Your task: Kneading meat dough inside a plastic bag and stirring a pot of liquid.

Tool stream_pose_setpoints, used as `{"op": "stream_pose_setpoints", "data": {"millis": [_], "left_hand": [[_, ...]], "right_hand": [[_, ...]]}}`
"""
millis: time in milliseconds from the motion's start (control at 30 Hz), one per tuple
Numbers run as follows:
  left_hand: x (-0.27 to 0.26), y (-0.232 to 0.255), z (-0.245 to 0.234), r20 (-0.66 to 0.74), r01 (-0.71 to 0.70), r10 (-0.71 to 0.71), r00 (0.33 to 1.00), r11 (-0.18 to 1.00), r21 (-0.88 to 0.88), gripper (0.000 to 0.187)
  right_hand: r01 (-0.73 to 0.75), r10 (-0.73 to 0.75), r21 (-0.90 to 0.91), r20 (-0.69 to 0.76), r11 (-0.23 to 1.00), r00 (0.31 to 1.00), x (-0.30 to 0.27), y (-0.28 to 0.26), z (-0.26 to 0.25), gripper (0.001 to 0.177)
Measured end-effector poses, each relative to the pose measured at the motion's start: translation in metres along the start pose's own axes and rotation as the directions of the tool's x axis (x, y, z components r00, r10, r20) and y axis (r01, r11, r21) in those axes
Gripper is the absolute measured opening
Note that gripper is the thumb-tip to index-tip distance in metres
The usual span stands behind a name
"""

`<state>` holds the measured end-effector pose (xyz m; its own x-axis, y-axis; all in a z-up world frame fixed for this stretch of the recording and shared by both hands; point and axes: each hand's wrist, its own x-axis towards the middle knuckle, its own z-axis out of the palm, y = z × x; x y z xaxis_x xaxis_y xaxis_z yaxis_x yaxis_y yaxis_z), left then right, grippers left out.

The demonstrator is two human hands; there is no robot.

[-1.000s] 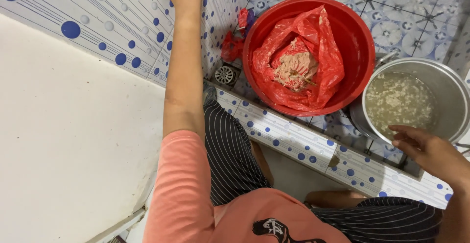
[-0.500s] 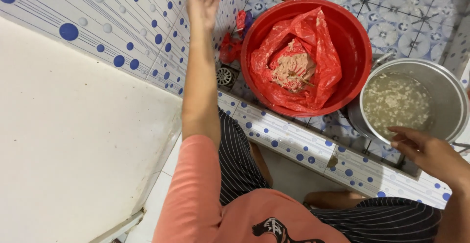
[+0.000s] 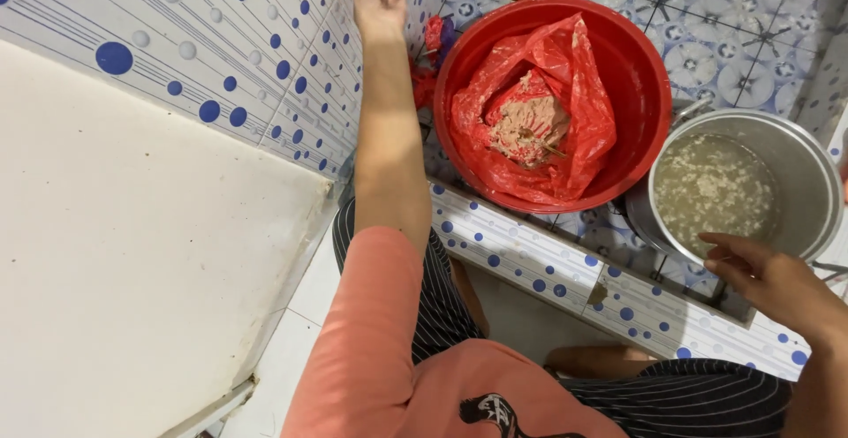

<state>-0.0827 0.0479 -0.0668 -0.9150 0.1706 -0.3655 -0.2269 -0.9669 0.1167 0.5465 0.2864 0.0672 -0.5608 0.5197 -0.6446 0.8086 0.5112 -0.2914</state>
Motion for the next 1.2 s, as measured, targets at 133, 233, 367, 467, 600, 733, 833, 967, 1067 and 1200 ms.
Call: {"op": "stream_pose_setpoints", "data": {"millis": [133, 233, 367, 467, 600, 733, 833, 967, 1067, 1200], "left_hand": [[-0.021, 0.005, 0.016, -0.083, -0.001, 0.028, 0.996, 0.949, 0.314, 0.023], [-0.045, 0.009, 0.032, -0.046, -0.061, 0.083, 0.996, 0.934, 0.352, 0.023], [-0.057, 0.012, 0.036, -0.072, -0.083, 0.107, 0.992, 0.958, 0.275, 0.023], [-0.027, 0.016, 0.011, -0.017, -0.1, 0.112, 0.994, 0.935, 0.341, 0.02], [-0.042, 0.018, 0.021, 0.023, -0.068, 0.066, 0.998, 0.835, 0.546, 0.044], [-0.022, 0.022, 0.009, 0.129, -0.04, -0.044, 0.991, 0.81, 0.585, 0.031], [-0.014, 0.024, 0.0, 0.14, -0.059, -0.036, 0.99, 0.782, 0.62, 0.022], [-0.05, 0.027, 0.02, 0.047, -0.072, 0.055, 0.997, 0.699, 0.711, 0.026], [-0.042, 0.03, 0.01, 0.166, -0.142, 0.027, 0.986, 0.656, 0.741, 0.017], [-0.021, 0.026, 0.006, 0.165, -0.129, 0.021, 0.986, 0.724, 0.677, 0.031]], "right_hand": [[0.007, -0.007, -0.017, 0.001, 1.0, 1.0, 0.003, 0.009, 0.002, 0.055], [0.03, -0.031, -0.044, -0.007, 0.999, 1.0, 0.004, 0.008, 0.002, 0.055], [0.02, -0.02, -0.02, 0.0, 1.0, 1.0, 0.005, 0.009, 0.004, 0.054], [0.028, -0.028, -0.016, -0.008, 0.999, 1.0, 0.004, 0.009, 0.005, 0.056], [-0.003, 0.003, -0.035, -0.016, 0.999, 1.0, 0.002, 0.004, 0.003, 0.054], [0.006, -0.006, -0.023, -0.012, 1.0, 1.0, 0.005, 0.011, 0.005, 0.051], [0.004, -0.005, -0.025, -0.01, 1.0, 1.0, 0.008, 0.016, 0.007, 0.051], [-0.015, 0.015, -0.002, -0.006, 1.0, 1.0, 0.003, 0.006, 0.004, 0.053], [0.005, -0.004, 0.028, -0.004, 1.0, 1.0, 0.006, 0.013, 0.006, 0.053], [0.007, -0.007, -0.01, -0.024, 1.0, 1.0, 0.008, 0.017, 0.008, 0.054]]}}
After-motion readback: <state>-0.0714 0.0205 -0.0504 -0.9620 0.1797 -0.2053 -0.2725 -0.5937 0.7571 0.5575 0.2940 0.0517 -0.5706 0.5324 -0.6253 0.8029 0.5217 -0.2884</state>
